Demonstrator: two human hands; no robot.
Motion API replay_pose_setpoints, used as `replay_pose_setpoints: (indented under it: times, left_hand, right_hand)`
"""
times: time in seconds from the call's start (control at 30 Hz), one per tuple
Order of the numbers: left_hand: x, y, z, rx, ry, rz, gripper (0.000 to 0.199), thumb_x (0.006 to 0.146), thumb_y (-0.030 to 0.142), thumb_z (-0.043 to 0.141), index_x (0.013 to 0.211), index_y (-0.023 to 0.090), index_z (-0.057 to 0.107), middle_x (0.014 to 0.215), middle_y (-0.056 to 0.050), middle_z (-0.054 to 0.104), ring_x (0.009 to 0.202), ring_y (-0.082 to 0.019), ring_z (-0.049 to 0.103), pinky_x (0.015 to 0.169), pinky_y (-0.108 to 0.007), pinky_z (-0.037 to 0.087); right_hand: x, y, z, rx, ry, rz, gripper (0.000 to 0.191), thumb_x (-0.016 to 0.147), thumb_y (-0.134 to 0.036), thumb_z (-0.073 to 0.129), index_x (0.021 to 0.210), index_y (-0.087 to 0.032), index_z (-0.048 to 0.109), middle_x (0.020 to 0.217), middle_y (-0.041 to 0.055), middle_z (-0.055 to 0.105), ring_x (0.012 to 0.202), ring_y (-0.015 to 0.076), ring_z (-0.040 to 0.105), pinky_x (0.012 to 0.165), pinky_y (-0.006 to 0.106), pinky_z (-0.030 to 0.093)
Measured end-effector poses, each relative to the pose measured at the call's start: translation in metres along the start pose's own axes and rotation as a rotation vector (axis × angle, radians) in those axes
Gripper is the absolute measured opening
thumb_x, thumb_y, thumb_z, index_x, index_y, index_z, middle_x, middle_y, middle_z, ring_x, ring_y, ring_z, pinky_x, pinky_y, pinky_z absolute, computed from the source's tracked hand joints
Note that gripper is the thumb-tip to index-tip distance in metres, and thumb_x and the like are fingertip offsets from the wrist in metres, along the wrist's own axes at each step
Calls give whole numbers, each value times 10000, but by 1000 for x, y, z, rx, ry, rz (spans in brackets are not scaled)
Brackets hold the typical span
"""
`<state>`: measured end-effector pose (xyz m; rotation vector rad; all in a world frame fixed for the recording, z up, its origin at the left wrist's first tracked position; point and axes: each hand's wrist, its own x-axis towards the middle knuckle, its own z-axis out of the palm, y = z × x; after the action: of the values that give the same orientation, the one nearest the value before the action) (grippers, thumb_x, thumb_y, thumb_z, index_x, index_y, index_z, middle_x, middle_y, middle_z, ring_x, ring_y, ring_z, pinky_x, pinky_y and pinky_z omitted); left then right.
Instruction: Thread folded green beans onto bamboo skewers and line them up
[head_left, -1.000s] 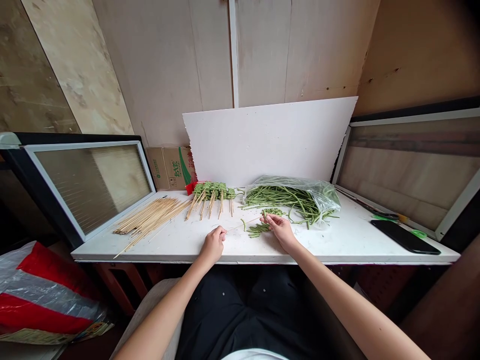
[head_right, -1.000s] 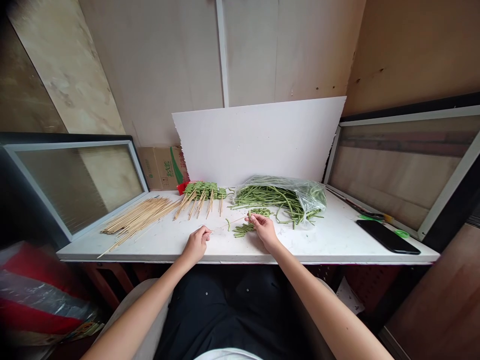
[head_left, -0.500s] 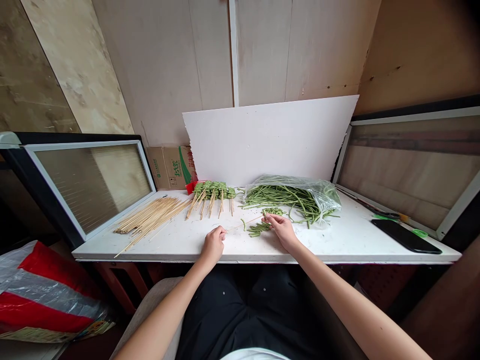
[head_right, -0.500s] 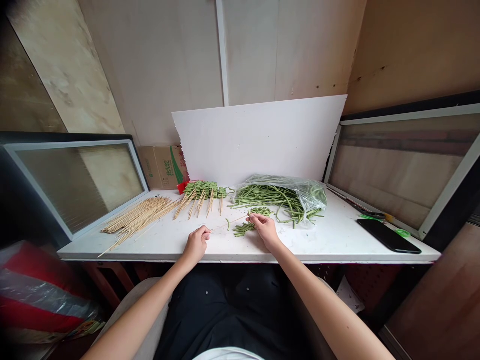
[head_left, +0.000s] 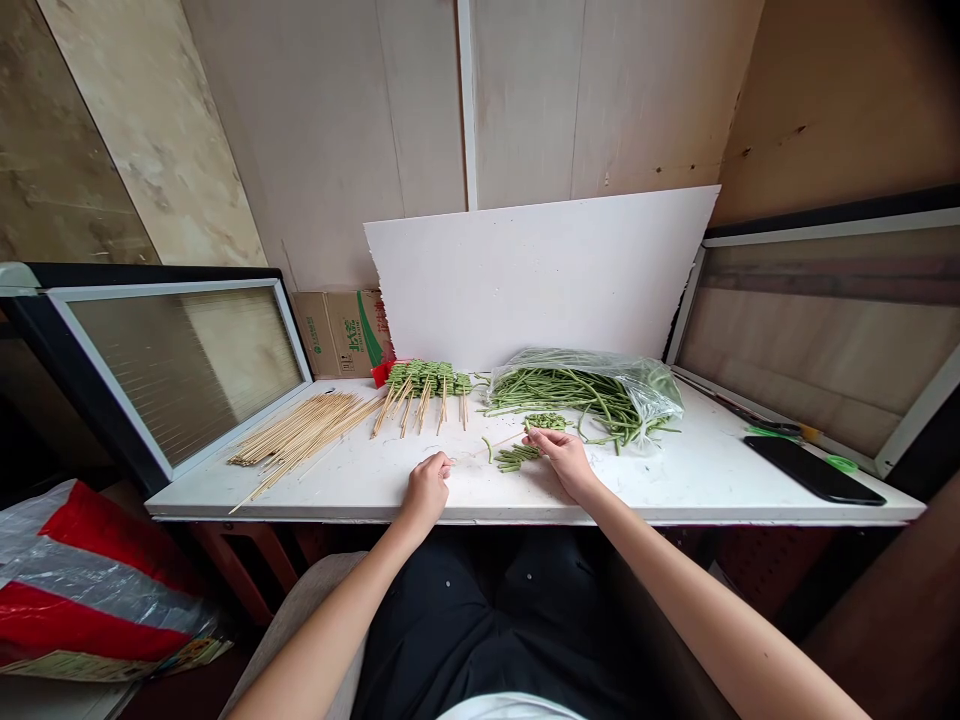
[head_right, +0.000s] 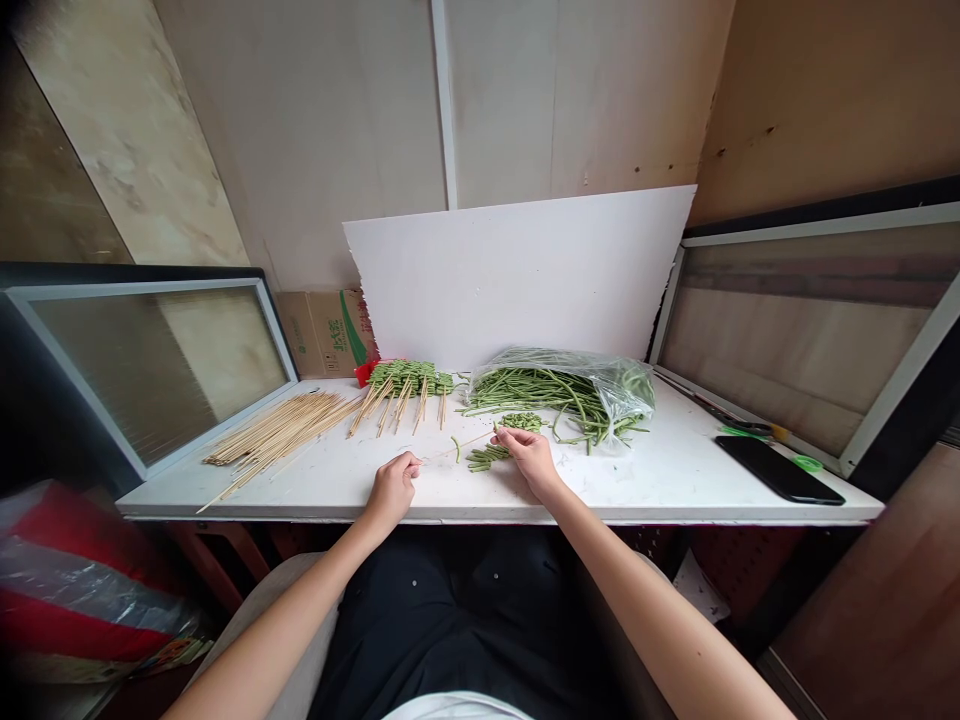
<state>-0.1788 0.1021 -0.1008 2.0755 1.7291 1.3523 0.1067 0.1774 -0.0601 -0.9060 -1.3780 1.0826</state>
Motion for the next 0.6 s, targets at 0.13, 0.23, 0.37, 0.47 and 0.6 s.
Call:
replay_pose_setpoints:
  times: [0.13, 0.23, 0.37, 0.47, 0.6]
  left_hand:
    - [1, -1, 1, -9, 32, 46, 278, 881, 10, 449, 885, 204, 648, 795, -28, 671, 786, -183, 654, 743, -269, 475]
    - [2, -1, 0, -13, 71, 102, 250, 936, 59, 470, 916, 207, 670, 837, -39, 700, 801, -189, 666, 742, -278, 489]
    - [4, 0, -1, 0, 131, 143, 165, 984, 160, 549, 931, 206, 699, 897, -57, 723, 809, -199, 678, 750, -299, 519]
    - [4, 0, -2, 4, 142, 165, 165, 980, 158, 573, 910, 206, 713, 883, -54, 729, 800, -197, 685, 746, -301, 534]
    - [2, -3, -1, -10, 123, 219, 260, 931, 39, 521, 914, 202, 722, 857, -46, 732, 794, -186, 700, 736, -288, 559]
  right_hand:
    - [3, 4, -1, 66, 10, 53, 514, 751, -663, 831, 946, -188, 845, 1004, 126, 805, 999, 295, 704, 802, 381, 512]
    - [4, 7, -2, 100, 21, 81, 511, 749, -635, 846, 1008, -196, 842, 1021, 121, 805, 1003, 282, 713, 785, 354, 503]
    - [6, 6, -3, 86, 63, 66, 483, 745, -624, 850, 985, -205, 837, 1002, 115, 804, 992, 280, 716, 762, 343, 499]
    - [7, 2, -3, 79, 96, 43, 485, 735, -635, 848, 962, -206, 832, 986, 115, 799, 987, 286, 713, 743, 341, 496]
    - [7, -3, -2, 40, 112, -1, 486, 721, -640, 858, 919, -197, 826, 947, 111, 783, 921, 269, 689, 741, 346, 488]
